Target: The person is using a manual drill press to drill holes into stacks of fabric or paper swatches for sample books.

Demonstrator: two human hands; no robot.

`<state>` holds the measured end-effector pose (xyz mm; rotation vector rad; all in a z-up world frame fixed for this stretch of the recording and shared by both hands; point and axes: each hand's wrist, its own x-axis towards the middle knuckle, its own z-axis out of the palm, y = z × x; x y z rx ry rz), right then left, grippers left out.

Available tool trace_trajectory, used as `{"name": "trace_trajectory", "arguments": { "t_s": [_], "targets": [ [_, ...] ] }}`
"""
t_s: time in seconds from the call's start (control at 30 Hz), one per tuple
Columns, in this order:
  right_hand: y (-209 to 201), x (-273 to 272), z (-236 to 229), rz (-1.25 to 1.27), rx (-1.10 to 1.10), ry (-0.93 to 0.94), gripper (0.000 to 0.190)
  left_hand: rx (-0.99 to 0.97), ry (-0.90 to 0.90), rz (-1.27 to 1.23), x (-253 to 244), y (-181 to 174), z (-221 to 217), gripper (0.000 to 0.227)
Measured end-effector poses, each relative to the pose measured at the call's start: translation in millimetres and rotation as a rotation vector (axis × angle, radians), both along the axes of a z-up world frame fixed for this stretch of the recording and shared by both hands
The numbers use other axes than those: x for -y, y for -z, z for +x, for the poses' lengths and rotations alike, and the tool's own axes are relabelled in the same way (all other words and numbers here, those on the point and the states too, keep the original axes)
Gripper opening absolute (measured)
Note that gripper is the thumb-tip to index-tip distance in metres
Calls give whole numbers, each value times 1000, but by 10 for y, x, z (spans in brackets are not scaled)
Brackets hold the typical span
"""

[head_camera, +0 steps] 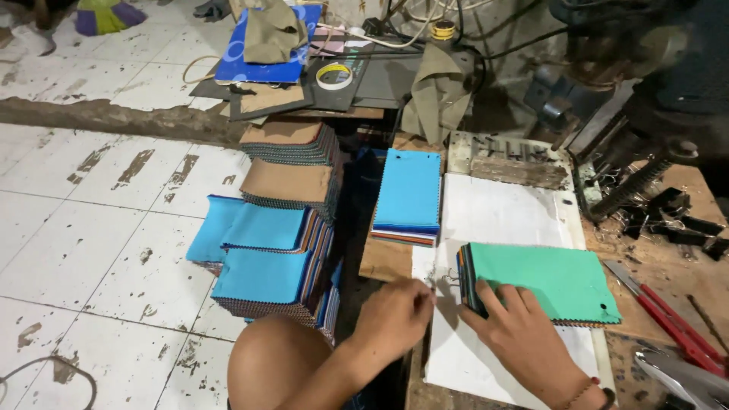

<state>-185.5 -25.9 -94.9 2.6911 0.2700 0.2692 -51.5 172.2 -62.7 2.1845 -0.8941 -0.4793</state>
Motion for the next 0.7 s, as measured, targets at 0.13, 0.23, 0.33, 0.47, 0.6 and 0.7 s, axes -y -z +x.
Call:
{"name": "trace_trajectory", "arguments": {
  "t_s": [0.13, 0.23, 0.33, 0.47, 0.6, 0.7],
  "targets": [
    [-56, -29, 79, -114, -63, -54, 24, -137, 99, 112, 20, 137, -68, 25],
    [-47, -69, 114, -158, -21, -60, 26, -128, 112, 79, 86, 178, -131, 20],
    [-46, -62, 110, -82, 64, -68, 22, -201, 98, 78, 136, 129, -138, 20],
    [108, 38, 33, 86, 125, 21, 30, -402, 9, 78, 259, 282, -88, 39],
    [82, 22, 0, 86, 192, 16, 32, 26, 34, -30, 260, 541, -231, 24],
    [88, 37, -8, 107, 216, 5, 29, 419, 186, -106, 182, 600, -301, 28]
  ]
}}
